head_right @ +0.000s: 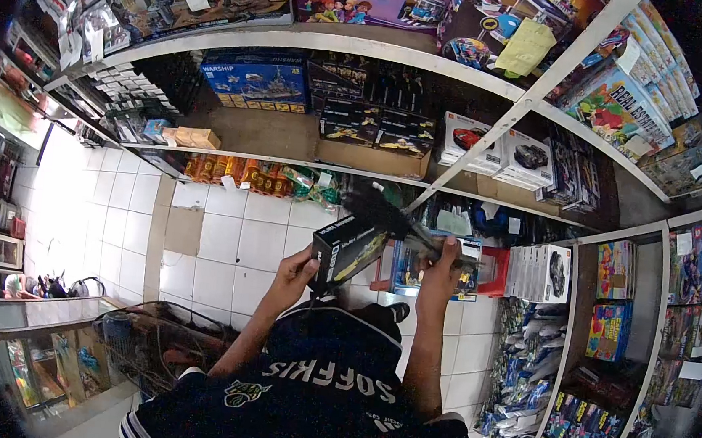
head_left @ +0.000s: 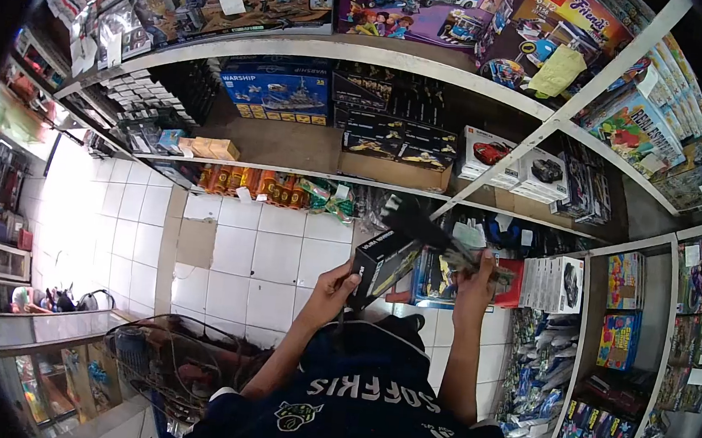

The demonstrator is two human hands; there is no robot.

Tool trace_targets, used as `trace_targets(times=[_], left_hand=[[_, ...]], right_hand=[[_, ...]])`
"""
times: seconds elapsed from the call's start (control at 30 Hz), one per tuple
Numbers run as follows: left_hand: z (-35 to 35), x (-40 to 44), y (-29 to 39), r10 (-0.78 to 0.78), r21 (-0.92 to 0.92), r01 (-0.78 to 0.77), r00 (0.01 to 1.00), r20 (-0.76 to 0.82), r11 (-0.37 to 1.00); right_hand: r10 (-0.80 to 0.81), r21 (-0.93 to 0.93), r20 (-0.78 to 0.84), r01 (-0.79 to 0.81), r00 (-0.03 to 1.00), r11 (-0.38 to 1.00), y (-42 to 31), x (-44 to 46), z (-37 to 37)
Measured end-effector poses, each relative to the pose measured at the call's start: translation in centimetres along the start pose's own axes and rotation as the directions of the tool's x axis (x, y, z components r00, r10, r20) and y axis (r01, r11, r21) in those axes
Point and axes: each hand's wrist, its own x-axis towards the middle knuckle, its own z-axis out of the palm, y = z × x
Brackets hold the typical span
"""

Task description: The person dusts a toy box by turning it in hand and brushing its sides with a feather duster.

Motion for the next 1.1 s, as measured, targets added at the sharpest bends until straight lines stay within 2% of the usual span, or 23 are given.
trace_targets(times=[0.03,0.1,0.27,0.33,0.37,0.43,0.47,0.57,0.6,0.7,0.73,0.8,0.87,0.93,1.0,1.1], left_hand=[[-0.1,0.0,-0.2,-0.004,0.011,0.004,1.0,0.019,1.0],[-0.2,-0.1,-1.0,-0.012,0.022,0.011,0.999,0.046,1.0],[0.5,0.2,-0.3,-0.029,0.009,0.029,0.999,0.024,1.0],[0.4,0.2,-0.2,-0.053,0.015,0.052,0.998,0.033,0.999],[0.3,0.2,-0.1,-0.07,0.021,0.069,0.997,0.039,0.997],[-0.7,0.1,-1.6,-0.1,0.061,0.097,0.994,0.048,0.993],[-1.0,0.1,-2.4,-0.129,0.102,0.123,0.99,0.058,0.987],[0.1,0.0,-1.2,-0.066,0.007,0.066,0.998,0.025,0.998],[0.4,-0.1,-1.0,-0.07,0.007,0.07,0.997,0.028,0.998],[0.0,0.1,-1.0,-0.062,-0.043,0.062,0.998,0.018,0.997],[-0.5,0.1,-1.9,-0.075,0.019,0.074,0.997,0.022,0.997],[-0.6,0.2,-2.2,-0.085,0.078,0.082,0.996,0.033,0.994],[0.2,0.2,-1.2,-0.055,0.002,0.055,0.998,0.036,0.999],[0.2,0.3,-1.5,-0.064,0.003,0.064,0.997,0.041,0.998],[0.0,0.2,-1.7,-0.075,0.013,0.074,0.996,0.04,0.997],[-0.3,0.0,-2.3,-0.061,-0.035,0.061,0.998,0.009,0.998]], right_hand=[[-0.001,-0.001,0.001,0.001,1.0,1.0,-0.2,-0.3,0.0],[0.127,0.025,0.266,-0.138,0.956,0.99,-1.0,-1.3,0.1],[0.123,0.072,0.156,-0.135,0.98,0.988,-0.1,-0.4,-0.3],[0.022,-0.065,0.021,-0.021,1.0,0.998,0.0,-0.1,-0.4],[0.022,-0.066,0.021,-0.021,1.0,0.998,-0.2,-0.3,-0.5],[0.084,-0.051,0.27,-0.073,0.959,0.996,-1.2,-1.8,-0.4],[0.107,-0.052,0.28,-0.096,0.954,0.994,-1.2,-1.9,-0.6],[0.047,-0.035,0.178,-0.041,0.983,0.999,-0.7,-0.7,-1.2],[0.059,-0.074,-0.008,-0.059,0.998,0.995,-0.5,-0.3,-1.0],[0.021,-0.078,0.019,-0.019,1.0,0.997,-0.6,-1.5,-0.7],[0.023,-0.077,0.016,-0.021,1.0,0.997,-0.7,-2.1,-0.9],[0.103,0.053,0.296,-0.124,0.949,0.991,-1.1,-2.8,-1.5],[0.079,0.05,0.234,-0.093,0.969,0.994,0.0,-1.5,-2.4],[0.078,0.137,-0.016,-0.075,0.997,0.988,0.5,-1.0,-2.6],[0.079,0.153,-0.027,-0.074,0.997,0.986,0.8,-1.6,-2.9],[0.139,0.038,0.114,-0.144,0.984,0.989,0.6,-2.5,-3.1]])
